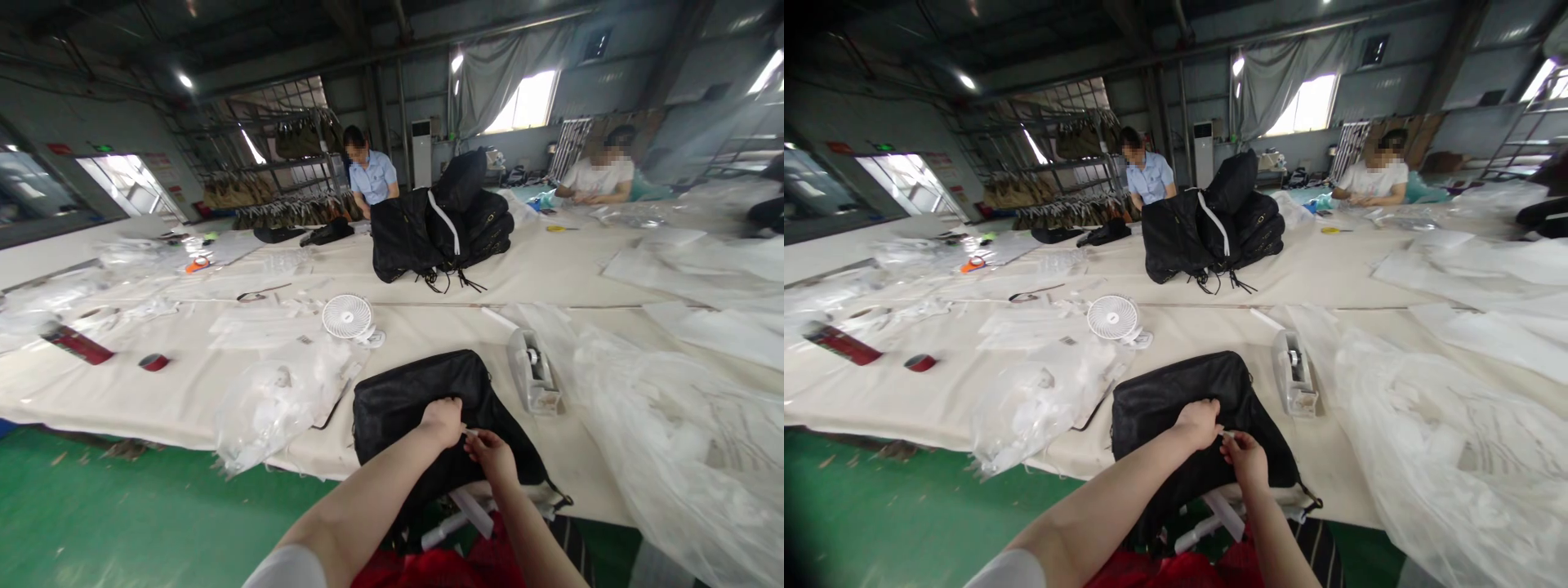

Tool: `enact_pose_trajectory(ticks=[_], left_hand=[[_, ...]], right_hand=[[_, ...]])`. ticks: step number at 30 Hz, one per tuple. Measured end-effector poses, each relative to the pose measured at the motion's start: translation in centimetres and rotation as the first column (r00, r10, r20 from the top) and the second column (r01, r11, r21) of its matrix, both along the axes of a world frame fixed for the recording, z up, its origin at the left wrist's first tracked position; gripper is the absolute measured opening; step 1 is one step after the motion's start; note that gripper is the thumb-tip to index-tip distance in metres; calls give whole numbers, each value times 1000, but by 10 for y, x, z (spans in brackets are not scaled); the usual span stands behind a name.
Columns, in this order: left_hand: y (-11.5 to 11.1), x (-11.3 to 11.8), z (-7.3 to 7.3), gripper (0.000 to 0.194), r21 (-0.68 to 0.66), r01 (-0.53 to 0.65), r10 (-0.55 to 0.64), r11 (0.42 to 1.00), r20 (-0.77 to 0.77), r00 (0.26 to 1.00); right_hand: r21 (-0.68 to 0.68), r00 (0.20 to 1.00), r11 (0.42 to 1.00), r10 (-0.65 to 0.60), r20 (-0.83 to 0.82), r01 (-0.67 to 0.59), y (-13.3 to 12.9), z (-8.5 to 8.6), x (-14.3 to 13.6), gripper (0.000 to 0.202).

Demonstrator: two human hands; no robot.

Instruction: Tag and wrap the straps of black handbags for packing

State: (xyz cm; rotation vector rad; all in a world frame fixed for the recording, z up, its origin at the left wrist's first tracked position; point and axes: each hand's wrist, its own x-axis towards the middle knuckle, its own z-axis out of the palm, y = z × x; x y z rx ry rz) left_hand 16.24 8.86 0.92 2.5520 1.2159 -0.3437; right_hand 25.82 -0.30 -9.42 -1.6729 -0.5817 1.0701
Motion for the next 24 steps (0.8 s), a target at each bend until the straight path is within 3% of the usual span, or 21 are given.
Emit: enact_pose_trajectory(ticks=[10, 18, 24], left_hand=[[5, 27, 4, 13, 10, 222, -218, 975, -143, 966], [6, 7, 11, 27, 45, 194, -193, 980, -25, 981], [-7, -3, 6, 26, 75, 152, -156, 985, 53, 986]], right_hand=[[30, 975, 987, -152, -164, 159, 3, -2, -4, 30], [-48, 950, 973, -231, -211, 226, 15, 11, -3, 25], [-61, 910, 984, -180, -373, 169, 16, 21, -1, 19]])
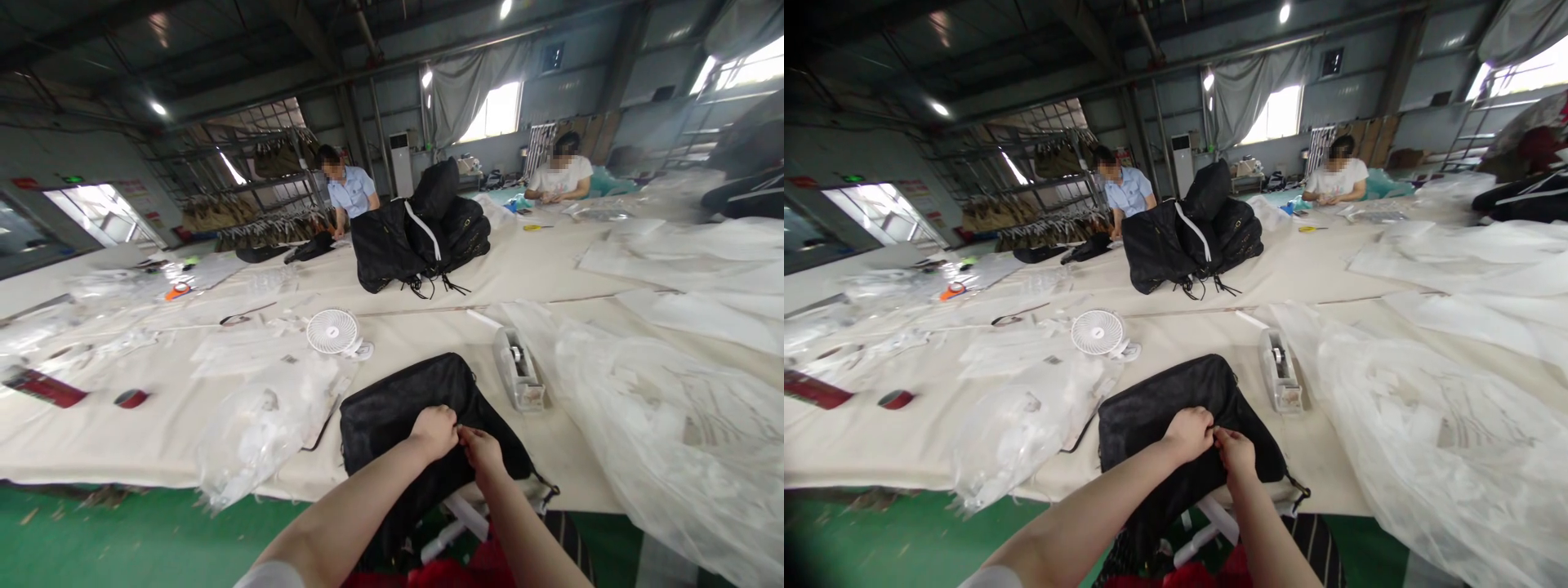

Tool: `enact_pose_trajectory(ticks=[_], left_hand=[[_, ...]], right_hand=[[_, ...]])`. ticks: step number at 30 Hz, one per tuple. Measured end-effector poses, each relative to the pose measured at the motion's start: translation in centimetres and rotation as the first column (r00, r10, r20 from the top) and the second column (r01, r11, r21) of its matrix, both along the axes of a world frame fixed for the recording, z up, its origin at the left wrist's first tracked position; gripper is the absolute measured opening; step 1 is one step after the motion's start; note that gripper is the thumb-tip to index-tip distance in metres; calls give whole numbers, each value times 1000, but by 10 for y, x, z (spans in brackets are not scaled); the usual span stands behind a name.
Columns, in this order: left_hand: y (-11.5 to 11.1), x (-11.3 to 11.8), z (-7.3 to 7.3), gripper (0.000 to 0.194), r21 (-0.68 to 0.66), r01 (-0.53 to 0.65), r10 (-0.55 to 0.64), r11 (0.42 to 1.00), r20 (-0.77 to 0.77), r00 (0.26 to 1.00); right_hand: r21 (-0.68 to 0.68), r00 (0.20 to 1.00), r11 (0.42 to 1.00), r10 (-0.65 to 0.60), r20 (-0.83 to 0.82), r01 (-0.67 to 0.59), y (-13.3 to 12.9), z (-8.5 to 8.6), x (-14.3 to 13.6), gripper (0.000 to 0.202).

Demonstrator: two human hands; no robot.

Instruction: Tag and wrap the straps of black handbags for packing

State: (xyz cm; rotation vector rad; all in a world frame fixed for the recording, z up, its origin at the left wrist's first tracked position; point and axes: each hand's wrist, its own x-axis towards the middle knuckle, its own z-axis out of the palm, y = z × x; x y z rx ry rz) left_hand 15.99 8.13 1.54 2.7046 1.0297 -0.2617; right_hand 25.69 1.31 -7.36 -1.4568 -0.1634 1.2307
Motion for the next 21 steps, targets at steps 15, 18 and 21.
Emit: enact_pose_trajectory(ticks=[15, 18, 21], left_hand=[[1, 3, -22, 19, 26, -202, 202, 979, -5, 979], [-3, 9, -26, 23, 54, -218, 219, 975, -20, 976], [-5, 12, -30, 27, 77, -227, 230, 971, -27, 973]], right_hand=[[84, 981, 996, 52, -187, -37, -12, 7, 2, 27], [54, 986, 998, 39, -164, -30, -9, 5, 0, 23], [28, 989, 999, 36, -144, -32, -6, 4, 0, 20]])
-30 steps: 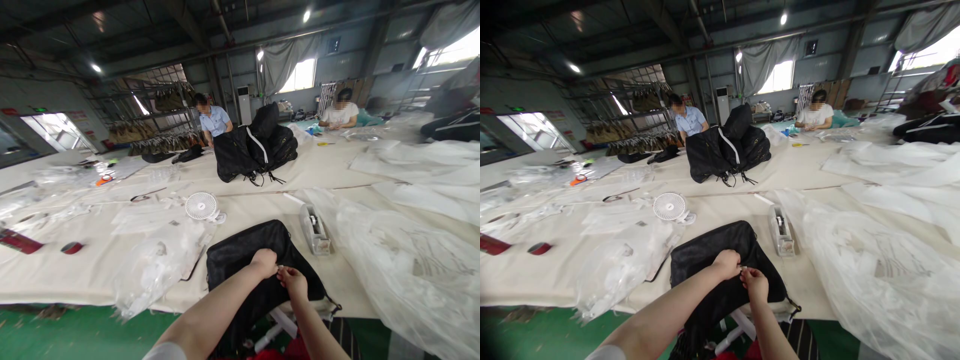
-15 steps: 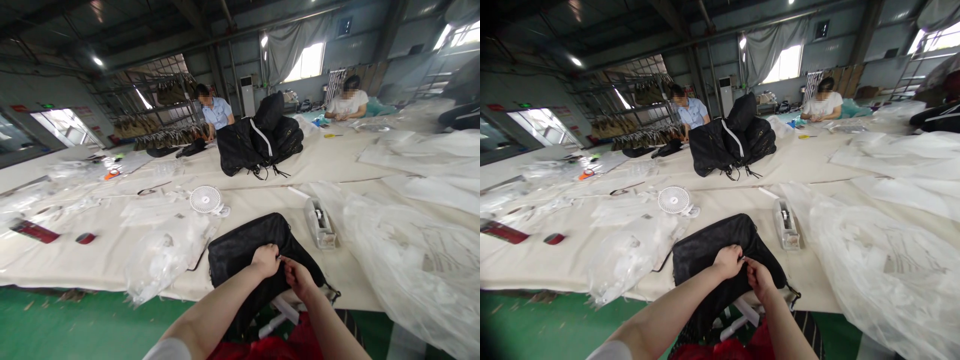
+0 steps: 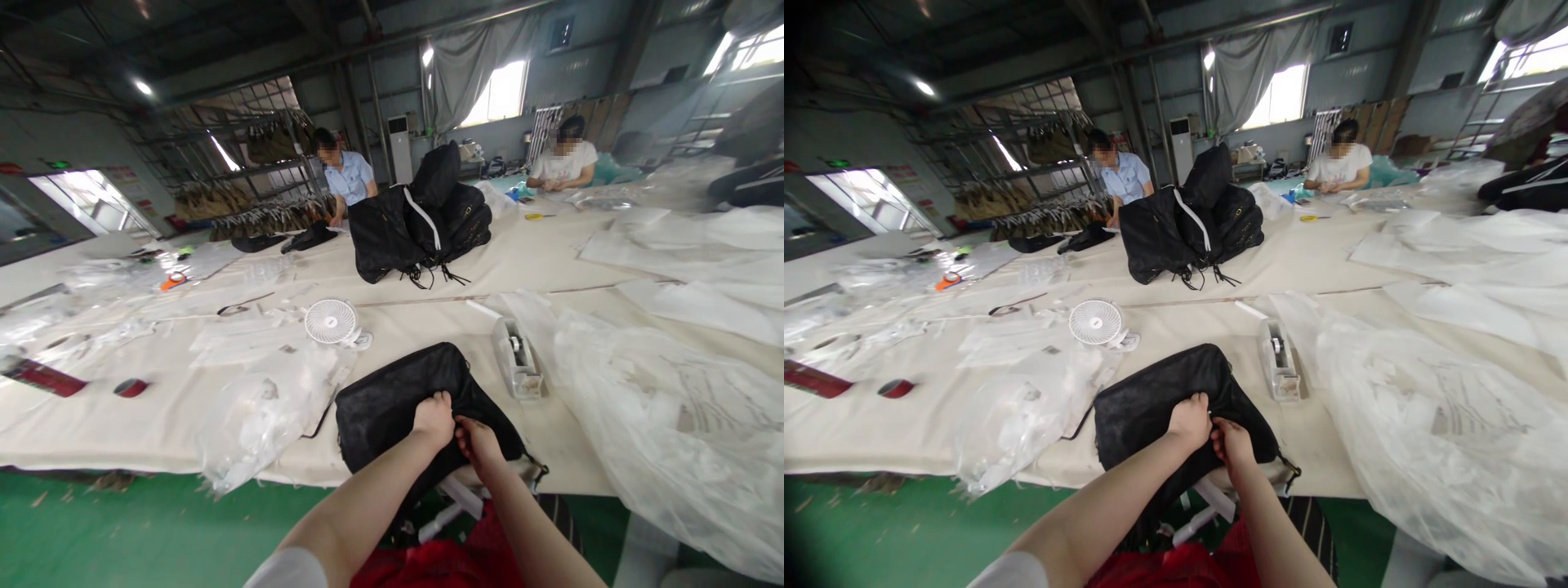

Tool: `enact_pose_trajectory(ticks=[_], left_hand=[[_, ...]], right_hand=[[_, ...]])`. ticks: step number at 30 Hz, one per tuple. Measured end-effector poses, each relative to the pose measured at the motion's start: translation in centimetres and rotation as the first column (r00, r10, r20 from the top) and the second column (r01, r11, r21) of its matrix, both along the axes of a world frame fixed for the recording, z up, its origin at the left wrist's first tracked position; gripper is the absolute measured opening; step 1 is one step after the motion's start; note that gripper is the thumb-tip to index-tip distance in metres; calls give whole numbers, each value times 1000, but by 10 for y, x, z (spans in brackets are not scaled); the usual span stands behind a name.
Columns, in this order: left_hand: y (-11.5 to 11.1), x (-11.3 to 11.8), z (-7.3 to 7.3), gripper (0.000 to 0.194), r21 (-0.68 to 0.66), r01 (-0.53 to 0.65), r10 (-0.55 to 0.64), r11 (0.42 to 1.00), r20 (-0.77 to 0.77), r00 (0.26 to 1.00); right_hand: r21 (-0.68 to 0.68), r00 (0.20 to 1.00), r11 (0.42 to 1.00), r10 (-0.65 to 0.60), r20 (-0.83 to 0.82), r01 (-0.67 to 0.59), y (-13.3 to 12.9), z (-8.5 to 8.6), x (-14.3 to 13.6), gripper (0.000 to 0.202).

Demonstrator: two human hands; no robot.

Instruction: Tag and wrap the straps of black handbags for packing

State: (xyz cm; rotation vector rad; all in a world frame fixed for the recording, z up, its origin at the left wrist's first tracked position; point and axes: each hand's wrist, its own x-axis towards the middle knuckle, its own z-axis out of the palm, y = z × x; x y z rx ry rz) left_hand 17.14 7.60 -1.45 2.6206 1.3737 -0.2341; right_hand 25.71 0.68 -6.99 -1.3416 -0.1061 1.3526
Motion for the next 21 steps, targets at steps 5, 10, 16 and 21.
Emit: enact_pose_trajectory(ticks=[5, 10, 16, 21], left_hand=[[-2, 2, -5, 27, 60, 5, -6, 998, 14, 1000], [0, 8, -6, 32, 80, -32, 26, 996, 76, 997], [5, -24, 7, 45, 55, 146, -154, 988, 186, 970], [4, -56, 12, 47, 113, 171, -198, 979, 297, 934]], right_hand=[[0, 1000, 1000, 16, 22, -16, 0, -1, 0, 19], [-1, 999, 1000, 27, 36, -27, 1, -2, 0, 20], [-17, 999, 999, 31, 39, -30, 1, -1, 0, 18], [-12, 998, 1000, 27, 55, -27, 0, -3, -2, 17]])
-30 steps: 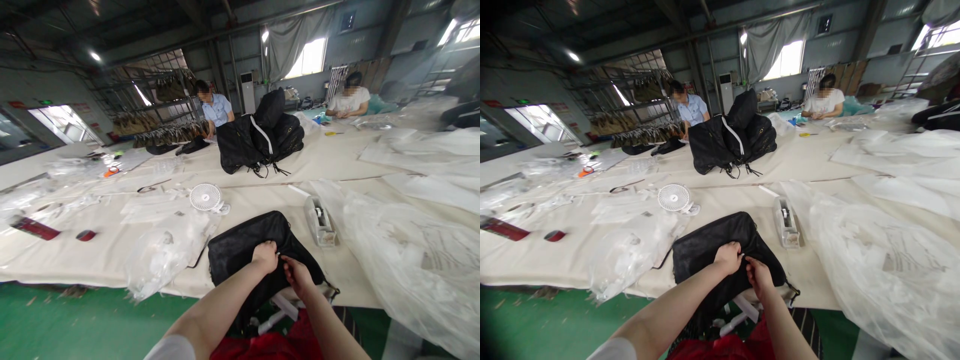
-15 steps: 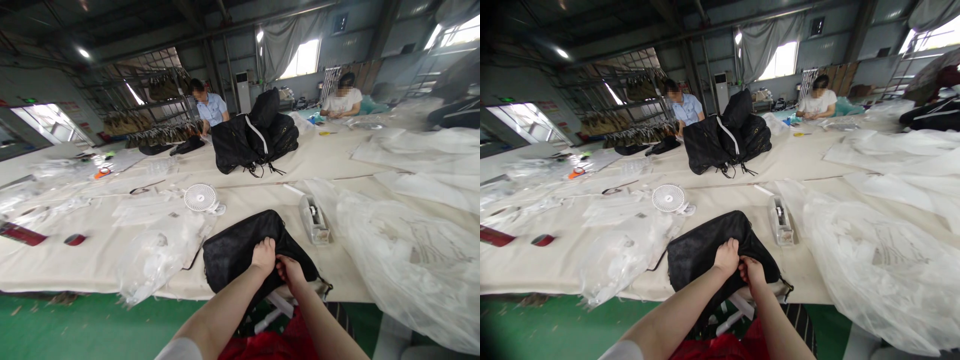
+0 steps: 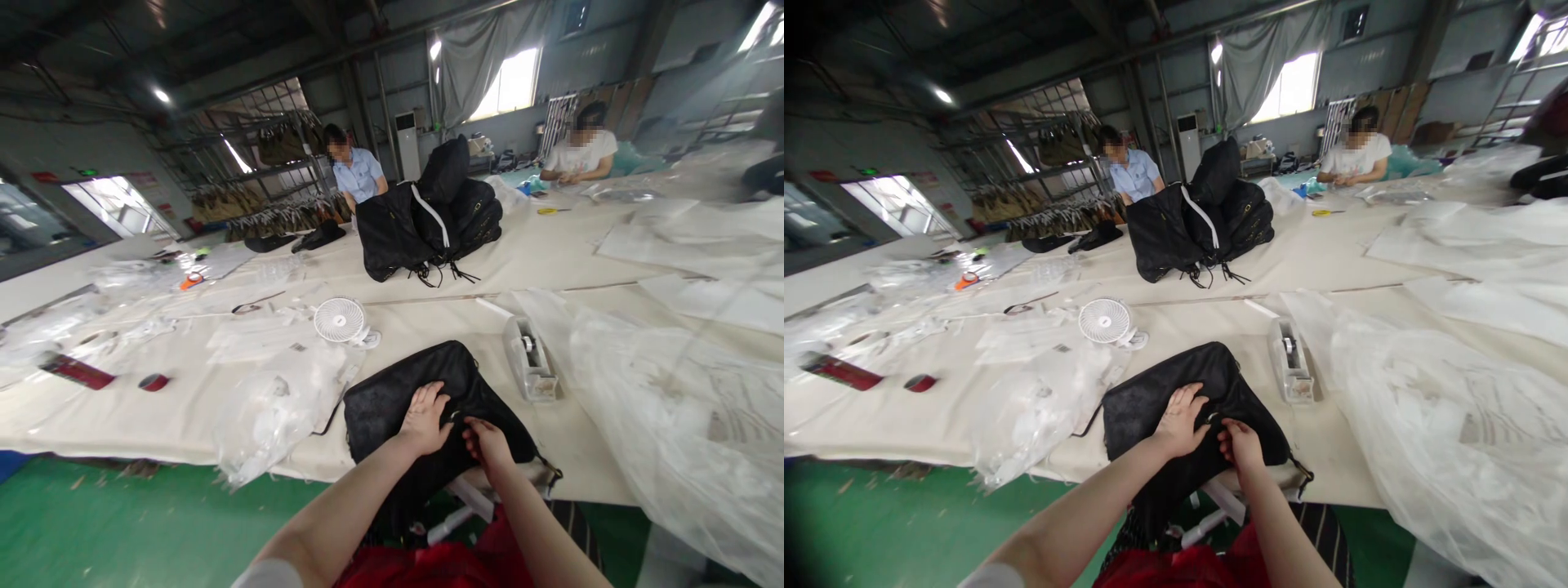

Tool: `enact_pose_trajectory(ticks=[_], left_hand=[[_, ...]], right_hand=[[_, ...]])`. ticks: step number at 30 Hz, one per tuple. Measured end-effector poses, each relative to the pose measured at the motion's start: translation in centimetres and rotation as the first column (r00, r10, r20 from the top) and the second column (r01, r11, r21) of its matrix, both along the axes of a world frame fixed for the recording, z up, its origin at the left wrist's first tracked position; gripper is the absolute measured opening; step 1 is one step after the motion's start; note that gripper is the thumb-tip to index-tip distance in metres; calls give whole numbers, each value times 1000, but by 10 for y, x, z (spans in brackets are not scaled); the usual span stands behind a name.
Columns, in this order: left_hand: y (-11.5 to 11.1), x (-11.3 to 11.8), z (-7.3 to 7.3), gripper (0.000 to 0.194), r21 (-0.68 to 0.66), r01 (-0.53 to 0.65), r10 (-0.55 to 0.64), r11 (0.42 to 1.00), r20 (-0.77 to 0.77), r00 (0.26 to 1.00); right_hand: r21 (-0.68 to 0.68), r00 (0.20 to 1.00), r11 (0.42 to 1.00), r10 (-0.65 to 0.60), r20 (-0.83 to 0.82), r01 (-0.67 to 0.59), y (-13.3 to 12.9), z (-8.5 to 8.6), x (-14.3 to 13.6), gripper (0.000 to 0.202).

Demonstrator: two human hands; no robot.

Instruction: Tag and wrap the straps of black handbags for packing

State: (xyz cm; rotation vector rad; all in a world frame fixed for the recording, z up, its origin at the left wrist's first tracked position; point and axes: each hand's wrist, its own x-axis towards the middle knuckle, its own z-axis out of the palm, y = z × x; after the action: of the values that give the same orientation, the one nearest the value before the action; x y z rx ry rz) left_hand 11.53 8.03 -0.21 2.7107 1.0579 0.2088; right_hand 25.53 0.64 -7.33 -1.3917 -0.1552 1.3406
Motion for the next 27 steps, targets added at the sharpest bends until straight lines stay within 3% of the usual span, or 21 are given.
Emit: enact_pose_trajectory(ticks=[4, 8, 14, 17, 20, 24, 27], left_hand=[[-2, 13, -9, 36, 16, -132, 131, 991, 44, 990], [0, 34, -20, 38, 39, -209, 208, 977, 28, 978], [2, 53, -41, 45, 100, -124, 129, 987, -48, 991], [4, 56, -42, 45, 43, -84, 87, 996, -86, 992], [9, 47, -27, 54, -36, -22, 19, 999, -102, 995], [12, 7, -3, 73, -21, 164, -166, 986, -101, 981], [4, -31, -6, 93, 53, 61, -54, 997, -115, 992]], right_hand=[[-9, 1000, 1000, -3, 28, 3, 1, -4, -1, 20], [-25, 998, 1000, 4, 68, -2, 2, -10, -2, 23], [-48, 994, 998, 36, 105, -31, 7, -16, -1, 19], [-48, 993, 998, 48, 107, -43, 9, -17, 0, 18], [-60, 993, 997, 64, 103, -58, 9, -18, 2, 21], [-56, 984, 996, 73, 163, -65, 5, -17, -1, 23], [24, 906, 994, 85, 415, -105, -1, -16, -10, 28]])
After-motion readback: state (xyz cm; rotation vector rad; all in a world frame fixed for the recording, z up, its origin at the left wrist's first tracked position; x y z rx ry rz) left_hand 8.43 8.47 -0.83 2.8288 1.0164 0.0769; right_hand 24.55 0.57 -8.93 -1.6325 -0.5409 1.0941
